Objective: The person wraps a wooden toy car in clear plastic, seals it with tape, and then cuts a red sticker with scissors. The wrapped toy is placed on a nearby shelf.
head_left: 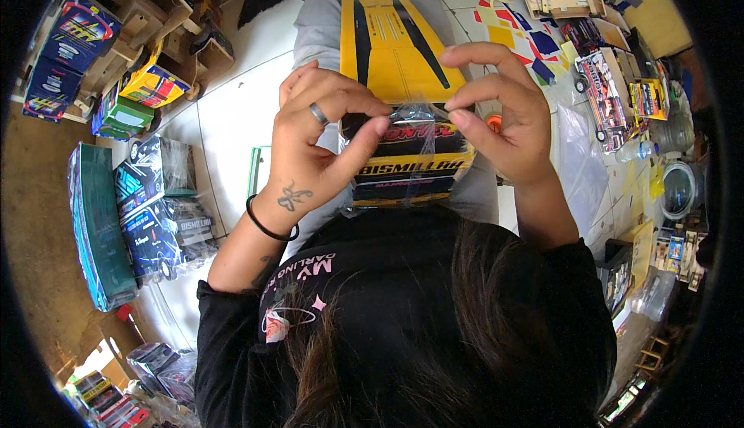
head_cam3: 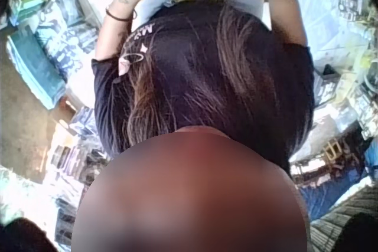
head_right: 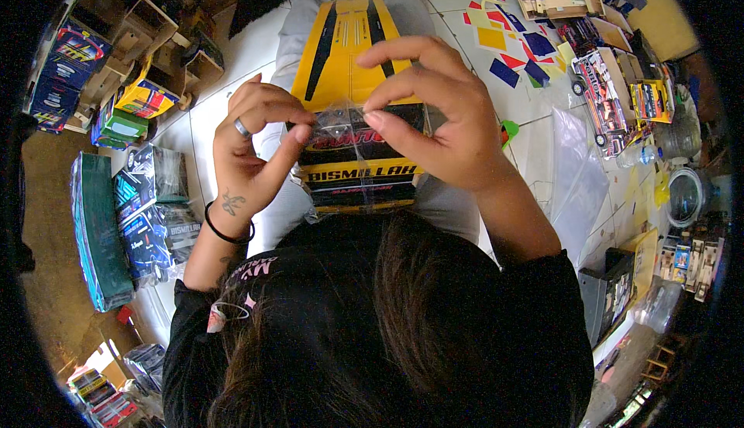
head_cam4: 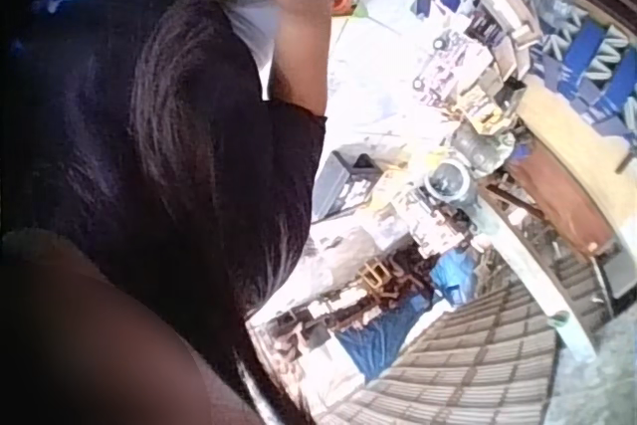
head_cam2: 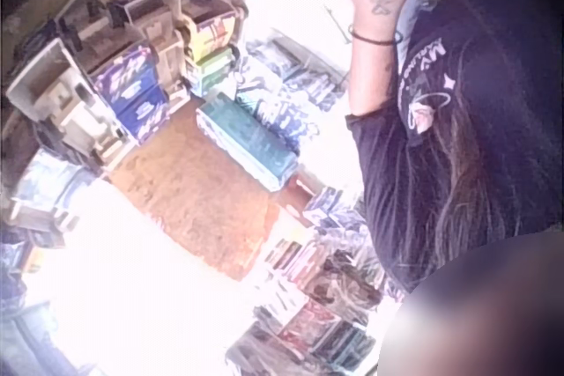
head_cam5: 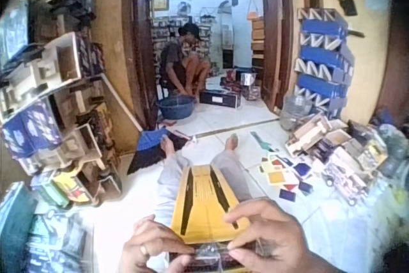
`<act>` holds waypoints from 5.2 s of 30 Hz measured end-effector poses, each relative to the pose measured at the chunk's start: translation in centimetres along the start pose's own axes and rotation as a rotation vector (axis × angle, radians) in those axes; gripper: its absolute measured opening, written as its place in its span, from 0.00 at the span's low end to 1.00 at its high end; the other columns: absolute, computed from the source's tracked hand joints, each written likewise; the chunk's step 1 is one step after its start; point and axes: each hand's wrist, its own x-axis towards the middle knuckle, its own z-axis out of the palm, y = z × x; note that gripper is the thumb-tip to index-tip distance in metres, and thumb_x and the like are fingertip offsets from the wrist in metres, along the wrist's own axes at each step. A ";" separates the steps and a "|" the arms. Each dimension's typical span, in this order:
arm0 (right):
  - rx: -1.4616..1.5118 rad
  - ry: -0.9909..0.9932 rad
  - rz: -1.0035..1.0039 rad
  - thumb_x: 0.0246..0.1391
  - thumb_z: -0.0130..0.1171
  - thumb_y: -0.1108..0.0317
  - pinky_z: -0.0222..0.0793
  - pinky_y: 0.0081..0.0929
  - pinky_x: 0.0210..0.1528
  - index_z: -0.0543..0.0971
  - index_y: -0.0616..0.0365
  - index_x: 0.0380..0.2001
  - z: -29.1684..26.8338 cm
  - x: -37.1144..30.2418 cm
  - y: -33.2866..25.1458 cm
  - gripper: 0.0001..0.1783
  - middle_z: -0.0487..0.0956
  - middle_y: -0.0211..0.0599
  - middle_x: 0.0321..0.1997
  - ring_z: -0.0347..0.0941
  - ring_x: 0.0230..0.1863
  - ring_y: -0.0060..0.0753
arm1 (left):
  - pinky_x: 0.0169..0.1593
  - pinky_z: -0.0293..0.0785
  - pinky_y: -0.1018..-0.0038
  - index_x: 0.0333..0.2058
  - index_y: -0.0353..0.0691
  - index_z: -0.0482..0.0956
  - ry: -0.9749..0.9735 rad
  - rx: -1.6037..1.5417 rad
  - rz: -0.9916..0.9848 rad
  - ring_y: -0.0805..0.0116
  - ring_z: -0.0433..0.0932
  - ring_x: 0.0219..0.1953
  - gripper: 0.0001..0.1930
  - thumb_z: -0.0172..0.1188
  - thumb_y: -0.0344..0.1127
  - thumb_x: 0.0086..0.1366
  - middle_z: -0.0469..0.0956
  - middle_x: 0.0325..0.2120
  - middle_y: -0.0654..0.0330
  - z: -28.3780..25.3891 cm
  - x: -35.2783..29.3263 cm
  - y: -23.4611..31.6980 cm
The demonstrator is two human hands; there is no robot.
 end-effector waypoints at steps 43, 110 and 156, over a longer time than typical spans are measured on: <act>-0.459 -0.119 -0.679 0.32 0.64 0.68 0.66 0.34 0.39 0.80 0.54 0.37 -2.6 4.0 -0.5 0.21 0.74 0.30 0.33 0.69 0.37 0.36 | 0.55 0.55 0.67 0.25 0.44 0.78 0.031 -0.047 -0.030 0.69 0.76 0.35 0.04 0.66 0.31 0.51 0.79 0.26 0.66 0.7 -0.3 0.7; 0.180 0.066 0.035 0.45 0.64 0.71 0.64 0.26 0.47 0.78 0.58 0.25 1.0 1.7 0.5 0.05 0.76 0.35 0.41 0.72 0.44 0.30 | 0.44 0.68 0.70 0.28 0.39 0.80 -0.033 -0.208 -0.056 0.62 0.77 0.33 0.05 0.64 0.32 0.53 0.80 0.26 0.59 1.2 2.3 0.4; 0.123 -0.012 0.069 0.45 0.62 0.70 0.56 0.32 0.58 0.79 0.58 0.29 1.2 0.4 0.5 0.06 0.73 0.40 0.50 0.66 0.54 0.35 | 0.63 0.42 0.53 0.32 0.48 0.80 -0.113 0.064 -0.073 0.69 0.74 0.44 0.12 0.68 0.43 0.50 0.79 0.28 0.70 0.3 1.0 0.6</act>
